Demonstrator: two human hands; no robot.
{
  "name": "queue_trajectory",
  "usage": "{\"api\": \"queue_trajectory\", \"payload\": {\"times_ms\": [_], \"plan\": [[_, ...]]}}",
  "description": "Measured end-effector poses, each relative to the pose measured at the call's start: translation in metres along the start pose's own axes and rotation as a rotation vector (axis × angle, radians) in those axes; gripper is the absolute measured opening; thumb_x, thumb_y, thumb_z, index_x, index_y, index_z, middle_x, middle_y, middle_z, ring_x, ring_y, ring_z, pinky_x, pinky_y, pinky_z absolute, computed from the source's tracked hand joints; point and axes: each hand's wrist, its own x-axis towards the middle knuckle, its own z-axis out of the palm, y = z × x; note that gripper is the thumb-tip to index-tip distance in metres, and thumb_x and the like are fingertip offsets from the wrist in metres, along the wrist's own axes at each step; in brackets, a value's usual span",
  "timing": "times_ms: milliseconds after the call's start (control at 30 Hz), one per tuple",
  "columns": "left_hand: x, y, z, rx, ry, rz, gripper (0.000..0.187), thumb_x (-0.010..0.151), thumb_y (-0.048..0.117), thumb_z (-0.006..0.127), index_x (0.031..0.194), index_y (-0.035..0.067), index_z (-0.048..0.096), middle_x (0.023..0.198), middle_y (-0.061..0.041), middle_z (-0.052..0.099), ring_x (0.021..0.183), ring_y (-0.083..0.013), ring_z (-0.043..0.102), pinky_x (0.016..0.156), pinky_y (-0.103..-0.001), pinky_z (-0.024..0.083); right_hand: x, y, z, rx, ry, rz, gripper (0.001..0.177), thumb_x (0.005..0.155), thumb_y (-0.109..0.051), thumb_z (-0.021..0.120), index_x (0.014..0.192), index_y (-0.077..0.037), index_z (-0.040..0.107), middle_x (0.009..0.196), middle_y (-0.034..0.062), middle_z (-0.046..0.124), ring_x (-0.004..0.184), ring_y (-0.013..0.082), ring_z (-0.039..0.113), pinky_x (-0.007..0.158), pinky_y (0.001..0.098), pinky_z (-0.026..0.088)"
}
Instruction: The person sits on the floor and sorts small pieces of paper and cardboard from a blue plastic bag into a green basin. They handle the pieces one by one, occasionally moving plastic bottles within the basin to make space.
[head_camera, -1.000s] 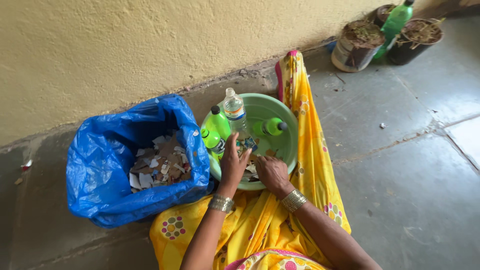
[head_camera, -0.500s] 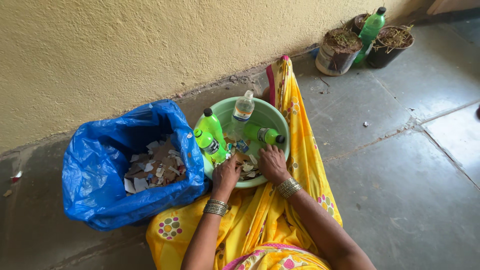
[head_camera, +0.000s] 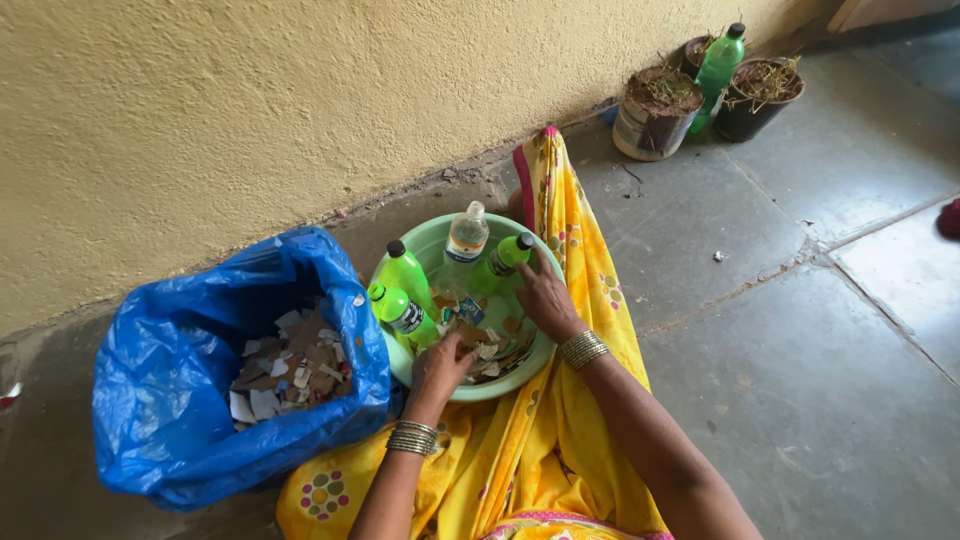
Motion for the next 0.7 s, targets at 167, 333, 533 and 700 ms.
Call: {"api": "queue_trajectory", "payload": {"times_ms": [167, 333, 533, 700], "plan": [[0.052, 0.008, -0.014, -0.277, 0.374, 0.133, 0.062, 0.090, 0.023, 0.077, 0.141, 0.009, 0.045, 0.131, -0.021, 0.057, 0.110, -0.0369, 0.064, 0.091, -0.043, 0.055, 0.026, 0.012, 0.009, 0.080, 0.006, 0.099, 0.042, 0.085, -0.017, 0.074, 0.123, -0.008, 0.059, 0.154, 0.0210, 0.041, 0.117, 0.0413, 0.062, 0.096, 0.0474, 0.055], [0.143, 0.018, -0.014, -0.233, 0.632, 0.249, 0.086, 0.079, 0.016, 0.086, 0.145, -0.004, 0.035, 0.140, -0.029, 0.049, 0.131, -0.0438, 0.050, 0.109, -0.046, 0.044, 0.056, 0.025, 0.024, 0.058, 0.141, 0.061, 0.050, 0.084, -0.020, 0.082, 0.126, -0.010, 0.056, 0.138, 0.0139, 0.055, 0.113, 0.0384, 0.065, 0.088, 0.0486, 0.055], [0.198, 0.021, 0.009, -0.327, 0.509, 0.110, 0.083, 0.079, 0.023, 0.088, 0.143, 0.003, 0.039, 0.137, -0.025, 0.055, 0.121, -0.0427, 0.060, 0.097, -0.047, 0.054, 0.083, 0.028, 0.037, 0.105, 0.209, 0.093, 0.056, 0.085, -0.018, 0.086, 0.127, -0.014, 0.051, 0.117, 0.0065, 0.069, 0.107, 0.0295, 0.070, 0.081, 0.0455, 0.056], [0.195, 0.044, -0.008, -0.253, 0.568, 0.100, 0.080, 0.075, 0.027, 0.090, 0.138, 0.008, 0.044, 0.131, -0.020, 0.061, 0.117, -0.0415, 0.062, 0.091, -0.048, 0.054, 0.085, 0.011, 0.013, 0.088, 0.185, 0.062, 0.044, 0.086, -0.012, 0.083, 0.125, -0.014, 0.060, 0.117, 0.0083, 0.069, 0.102, 0.0313, 0.069, 0.082, 0.0441, 0.055]]}}
